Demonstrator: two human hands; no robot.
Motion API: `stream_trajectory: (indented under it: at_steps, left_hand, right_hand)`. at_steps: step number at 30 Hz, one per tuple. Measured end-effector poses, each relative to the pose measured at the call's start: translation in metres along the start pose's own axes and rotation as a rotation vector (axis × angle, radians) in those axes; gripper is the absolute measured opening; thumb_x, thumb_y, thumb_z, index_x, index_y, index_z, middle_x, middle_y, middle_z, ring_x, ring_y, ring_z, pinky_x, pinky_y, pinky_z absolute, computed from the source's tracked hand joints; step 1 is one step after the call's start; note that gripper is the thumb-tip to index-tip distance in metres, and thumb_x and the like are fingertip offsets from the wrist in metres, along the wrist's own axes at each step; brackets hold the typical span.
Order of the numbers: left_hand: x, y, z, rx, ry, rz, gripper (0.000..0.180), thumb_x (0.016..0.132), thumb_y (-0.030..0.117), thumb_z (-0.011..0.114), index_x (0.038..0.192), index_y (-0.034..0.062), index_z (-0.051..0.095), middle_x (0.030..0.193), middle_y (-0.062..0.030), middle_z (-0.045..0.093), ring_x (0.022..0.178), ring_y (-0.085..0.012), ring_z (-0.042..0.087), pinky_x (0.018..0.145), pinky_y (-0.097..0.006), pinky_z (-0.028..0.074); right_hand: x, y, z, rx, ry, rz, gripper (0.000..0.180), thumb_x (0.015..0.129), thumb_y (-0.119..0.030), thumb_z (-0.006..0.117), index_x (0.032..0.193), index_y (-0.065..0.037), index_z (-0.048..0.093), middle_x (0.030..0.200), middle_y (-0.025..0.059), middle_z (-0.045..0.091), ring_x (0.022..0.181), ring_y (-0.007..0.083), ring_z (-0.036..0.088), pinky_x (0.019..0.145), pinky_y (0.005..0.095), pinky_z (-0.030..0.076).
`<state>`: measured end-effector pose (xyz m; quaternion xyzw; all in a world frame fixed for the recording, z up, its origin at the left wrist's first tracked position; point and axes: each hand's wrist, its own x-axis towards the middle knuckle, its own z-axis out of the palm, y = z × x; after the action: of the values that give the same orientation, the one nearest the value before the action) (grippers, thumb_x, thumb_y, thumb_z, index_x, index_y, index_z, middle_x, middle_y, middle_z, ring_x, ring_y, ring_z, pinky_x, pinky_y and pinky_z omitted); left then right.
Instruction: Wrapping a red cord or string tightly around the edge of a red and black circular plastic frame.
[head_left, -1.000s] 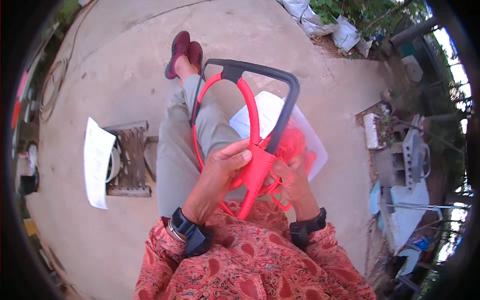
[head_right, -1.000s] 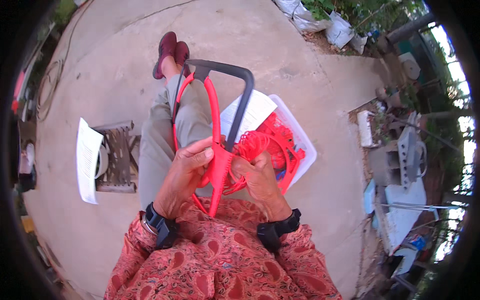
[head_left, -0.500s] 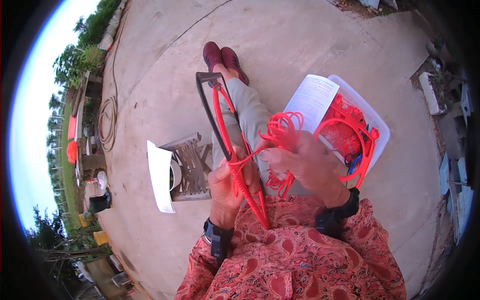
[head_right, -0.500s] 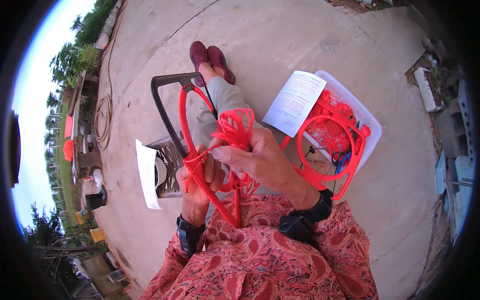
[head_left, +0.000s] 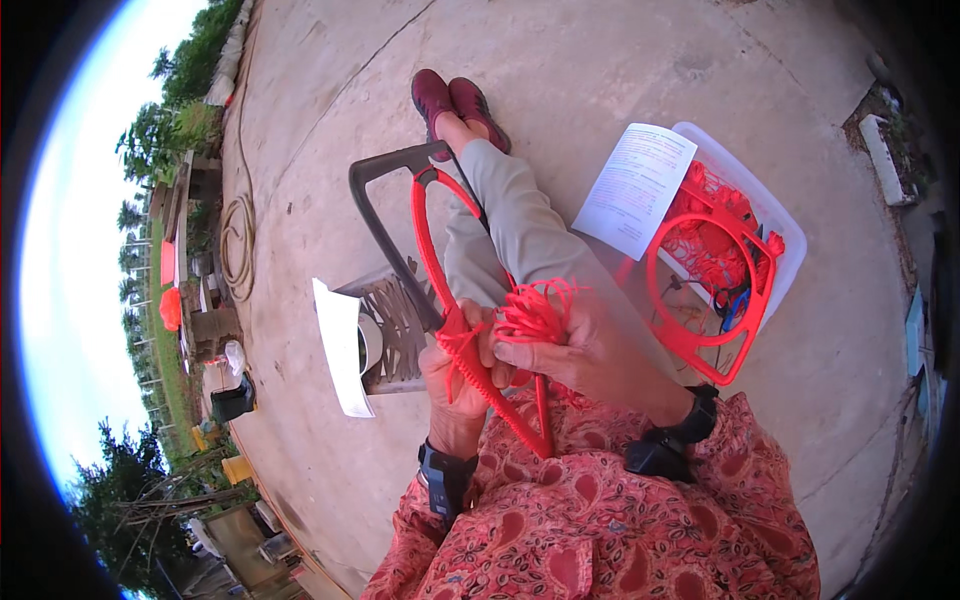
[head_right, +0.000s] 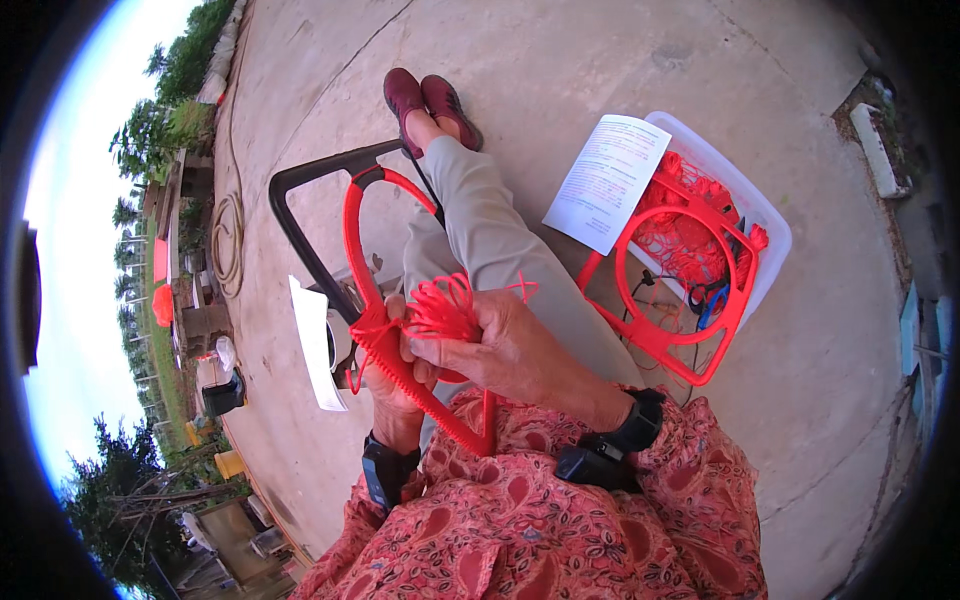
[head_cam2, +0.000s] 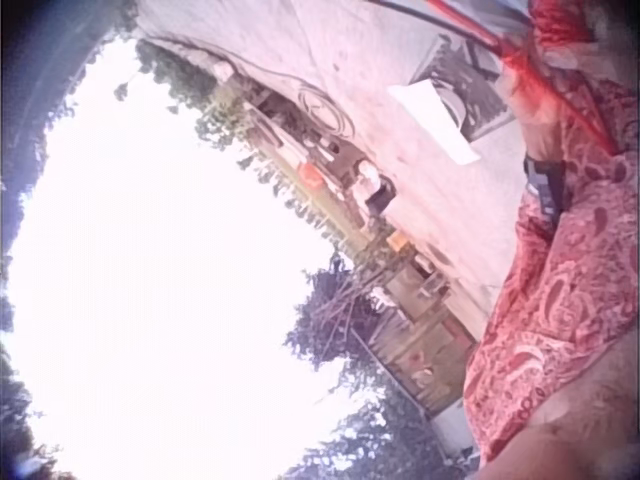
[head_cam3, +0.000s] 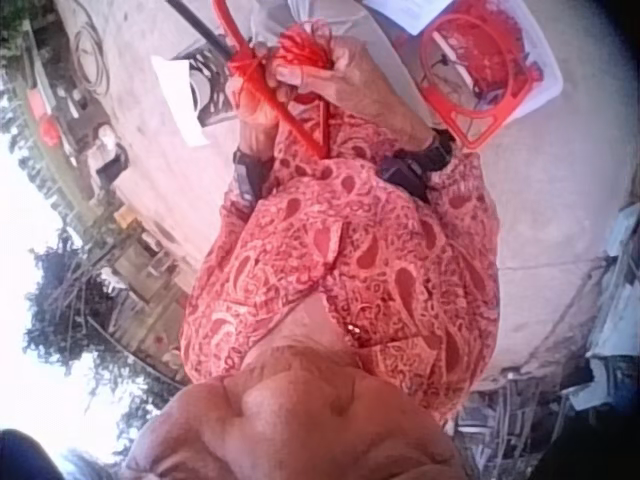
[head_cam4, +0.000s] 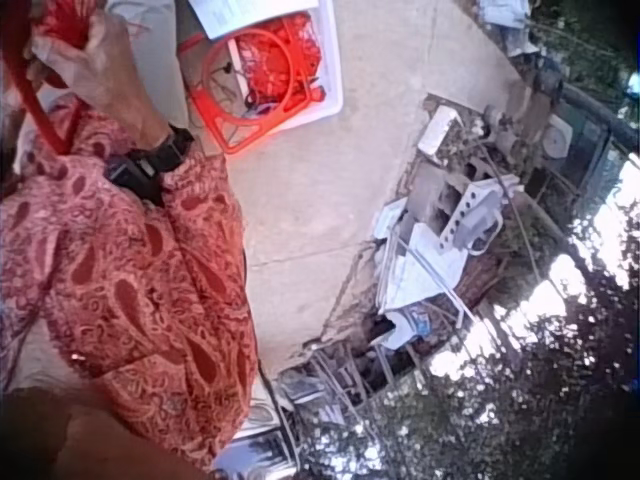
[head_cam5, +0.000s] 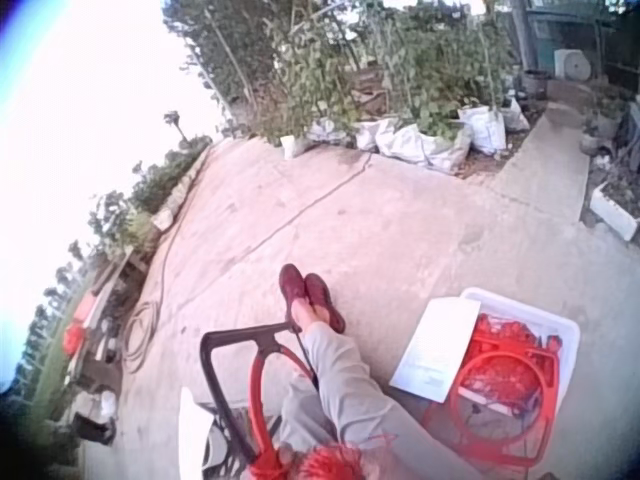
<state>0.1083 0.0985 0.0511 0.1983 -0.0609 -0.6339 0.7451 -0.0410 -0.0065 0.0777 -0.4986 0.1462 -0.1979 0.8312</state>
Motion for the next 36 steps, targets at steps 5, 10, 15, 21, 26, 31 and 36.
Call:
stream_trajectory:
  at_steps: [5,10,15,21,26,31,36]
  left_hand:
    - [-0.01,0.008,0.001,0.03,0.081,0.033,0.021,0.091,0.024,0.051,0.098,0.0044,0.049,0.064,-0.0102,0.052,0.048,-0.025,0.053,0.044,-0.034,0.045]
    - [-0.019,0.018,-0.001,0.09,0.135,0.146,0.025,0.097,0.029,0.043,0.104,0.0062,0.051,0.062,-0.0068,0.05,0.042,-0.0193,0.048,0.042,-0.031,0.043]
    - [-0.03,0.03,-0.007,-0.003,0.077,0.202,0.035,0.1,0.033,0.034,0.11,0.0036,0.05,0.063,-0.005,0.047,0.042,-0.0148,0.046,0.039,-0.028,0.038]
    - [-0.047,0.038,-0.021,-0.105,0.213,0.341,0.042,0.099,0.04,0.034,0.108,0.0019,0.049,0.063,-0.005,0.048,0.041,-0.0137,0.046,0.036,-0.025,0.039]
    - [-0.055,0.041,-0.037,-0.21,0.144,0.331,0.047,0.097,0.047,0.034,0.108,0.0037,0.049,0.057,-0.0049,0.047,0.036,-0.0145,0.045,0.031,-0.025,0.037]
    - [-0.061,0.041,-0.044,-0.221,0.107,0.328,0.041,0.095,0.04,0.036,0.104,0.0035,0.05,0.057,-0.0068,0.047,0.034,-0.018,0.044,0.031,-0.027,0.036]
    - [-0.069,0.046,-0.042,-0.075,0.231,0.314,0.04,0.096,0.037,0.033,0.106,0.0027,0.051,0.059,-0.0084,0.049,0.037,-0.0202,0.045,0.034,-0.03,0.037]
  right_hand:
    - [0.022,0.015,0.005,0.178,-0.01,-0.104,0.014,0.088,-0.01,0.063,0.098,-0.001,0.064,0.08,0.0029,0.066,0.071,0.0053,0.059,0.062,0.0228,0.049]
    - [0.062,0.035,0.015,0.155,-0.079,-0.103,0.014,0.085,-0.012,0.066,0.092,0.0,0.065,0.078,0.0024,0.066,0.07,0.0044,0.055,0.064,0.0238,0.047]
    - [0.098,0.039,0.03,0.056,-0.176,-0.11,0.015,0.085,-0.016,0.069,0.084,-0.001,0.065,0.074,-0.0012,0.063,0.072,0.0038,0.054,0.064,0.0209,0.044]
    - [0.115,0.042,0.059,0.151,-0.308,0.173,0.022,0.08,-0.017,0.073,0.086,0.001,0.062,0.072,0.003,0.066,0.069,0.0083,0.059,0.064,0.0243,0.048]
    - [0.11,0.051,0.074,-0.019,-0.261,0.193,0.03,0.074,-0.019,0.077,0.09,-0.001,0.059,0.073,0.0055,0.065,0.067,0.0094,0.059,0.064,0.0258,0.048]
    - [0.105,0.052,0.077,-0.137,-0.298,0.151,0.023,0.077,-0.015,0.075,0.087,-0.001,0.06,0.069,0.0039,0.063,0.065,0.0084,0.06,0.062,0.0244,0.049]
    - [0.103,0.056,0.078,0.131,-0.335,0.3,0.012,0.083,-0.009,0.068,0.088,-0.001,0.061,0.065,0.0025,0.064,0.06,0.0068,0.062,0.056,0.0203,0.05]
